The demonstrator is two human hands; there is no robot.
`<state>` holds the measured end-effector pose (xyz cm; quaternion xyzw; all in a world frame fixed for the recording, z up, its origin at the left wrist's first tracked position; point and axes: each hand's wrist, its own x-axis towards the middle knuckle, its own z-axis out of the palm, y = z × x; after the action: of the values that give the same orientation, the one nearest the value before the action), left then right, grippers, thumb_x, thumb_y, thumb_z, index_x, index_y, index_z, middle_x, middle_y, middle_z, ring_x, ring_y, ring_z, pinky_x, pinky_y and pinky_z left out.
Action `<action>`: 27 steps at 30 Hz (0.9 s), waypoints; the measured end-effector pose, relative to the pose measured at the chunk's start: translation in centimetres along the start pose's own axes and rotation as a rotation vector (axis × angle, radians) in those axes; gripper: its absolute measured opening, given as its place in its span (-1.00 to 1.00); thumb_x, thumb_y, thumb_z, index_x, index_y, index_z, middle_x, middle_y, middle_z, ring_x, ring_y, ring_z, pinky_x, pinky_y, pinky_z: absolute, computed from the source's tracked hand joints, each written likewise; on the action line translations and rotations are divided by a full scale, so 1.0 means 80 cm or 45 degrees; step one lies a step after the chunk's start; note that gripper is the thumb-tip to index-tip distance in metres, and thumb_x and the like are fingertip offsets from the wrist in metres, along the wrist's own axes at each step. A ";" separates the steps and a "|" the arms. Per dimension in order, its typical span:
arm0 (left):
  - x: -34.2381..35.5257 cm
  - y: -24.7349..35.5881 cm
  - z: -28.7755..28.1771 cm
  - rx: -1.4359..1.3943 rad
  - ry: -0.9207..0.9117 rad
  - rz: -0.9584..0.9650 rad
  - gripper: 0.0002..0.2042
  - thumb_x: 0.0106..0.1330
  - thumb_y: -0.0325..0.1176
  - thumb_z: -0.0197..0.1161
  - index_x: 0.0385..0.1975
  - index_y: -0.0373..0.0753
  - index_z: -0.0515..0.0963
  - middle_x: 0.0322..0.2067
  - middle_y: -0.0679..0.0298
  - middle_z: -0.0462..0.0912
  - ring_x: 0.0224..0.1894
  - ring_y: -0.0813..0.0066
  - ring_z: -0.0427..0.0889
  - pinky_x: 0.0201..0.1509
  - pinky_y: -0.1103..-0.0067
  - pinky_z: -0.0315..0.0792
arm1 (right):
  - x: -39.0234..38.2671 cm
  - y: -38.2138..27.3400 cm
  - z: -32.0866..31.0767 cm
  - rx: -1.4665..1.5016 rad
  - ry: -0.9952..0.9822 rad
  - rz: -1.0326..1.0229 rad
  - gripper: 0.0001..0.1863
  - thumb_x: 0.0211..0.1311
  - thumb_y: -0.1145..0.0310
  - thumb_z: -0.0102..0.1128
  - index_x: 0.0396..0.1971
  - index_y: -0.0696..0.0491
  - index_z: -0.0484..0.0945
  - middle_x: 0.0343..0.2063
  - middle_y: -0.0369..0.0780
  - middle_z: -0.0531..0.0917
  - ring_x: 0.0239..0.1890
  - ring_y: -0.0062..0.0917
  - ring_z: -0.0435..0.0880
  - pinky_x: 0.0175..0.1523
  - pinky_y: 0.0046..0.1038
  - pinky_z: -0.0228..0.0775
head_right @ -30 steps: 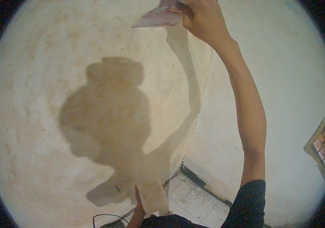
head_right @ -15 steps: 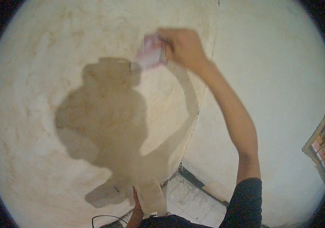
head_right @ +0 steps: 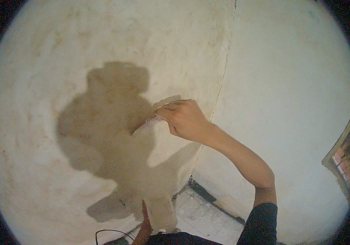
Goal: The person applies plaster to a wall using a spatula, dipping the spatula into a container to gather more material and spreading it across the wall surface in multiple areas.
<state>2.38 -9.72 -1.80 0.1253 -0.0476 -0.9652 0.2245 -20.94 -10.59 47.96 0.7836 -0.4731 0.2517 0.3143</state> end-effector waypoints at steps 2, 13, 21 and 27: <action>-0.011 0.007 0.011 0.031 0.020 0.034 -0.03 0.08 0.51 -0.09 0.30 -0.22 0.22 0.18 0.01 0.42 0.15 -0.08 0.44 0.24 -0.01 0.28 | 0.017 0.011 0.004 0.086 0.277 0.029 -0.67 -0.24 0.69 0.04 -0.41 0.03 0.59 -0.56 -0.16 0.60 -0.52 -0.25 0.60 -0.42 -0.37 0.46; -0.026 0.018 0.031 0.133 0.100 0.110 -0.09 0.15 0.46 -0.10 0.29 -0.23 0.23 0.17 0.01 0.42 0.15 -0.03 0.44 0.26 0.07 0.28 | 0.019 0.109 -0.121 -0.395 0.702 0.555 -0.87 0.16 0.46 0.10 -0.31 0.16 0.51 -0.56 -0.04 0.60 -0.60 -0.20 0.60 -0.43 -0.28 0.42; -0.032 0.018 0.039 0.193 0.138 0.075 -0.13 0.19 0.43 -0.11 0.28 -0.23 0.24 0.16 0.02 0.42 0.15 0.00 0.43 0.28 0.12 0.28 | -0.027 -0.016 0.036 -0.334 0.794 0.405 -0.60 -0.11 0.68 0.13 -0.16 0.12 0.59 -0.61 -0.16 0.51 -0.63 -0.37 0.49 -0.51 -0.41 0.33; -0.044 0.026 0.052 0.203 0.142 0.039 -0.14 0.21 0.42 -0.12 0.28 -0.24 0.24 0.17 0.01 0.41 0.16 0.00 0.42 0.29 0.14 0.27 | -0.017 -0.132 0.128 -0.139 0.559 0.287 -0.67 -0.27 0.65 0.17 -0.34 0.20 0.62 -0.64 -0.19 0.48 -0.61 -0.36 0.47 -0.55 -0.34 0.30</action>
<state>5.23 -9.85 3.31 0.1955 -0.1137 -0.9463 0.2309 -11.03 -13.55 37.42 0.6345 -0.4908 0.4234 0.4211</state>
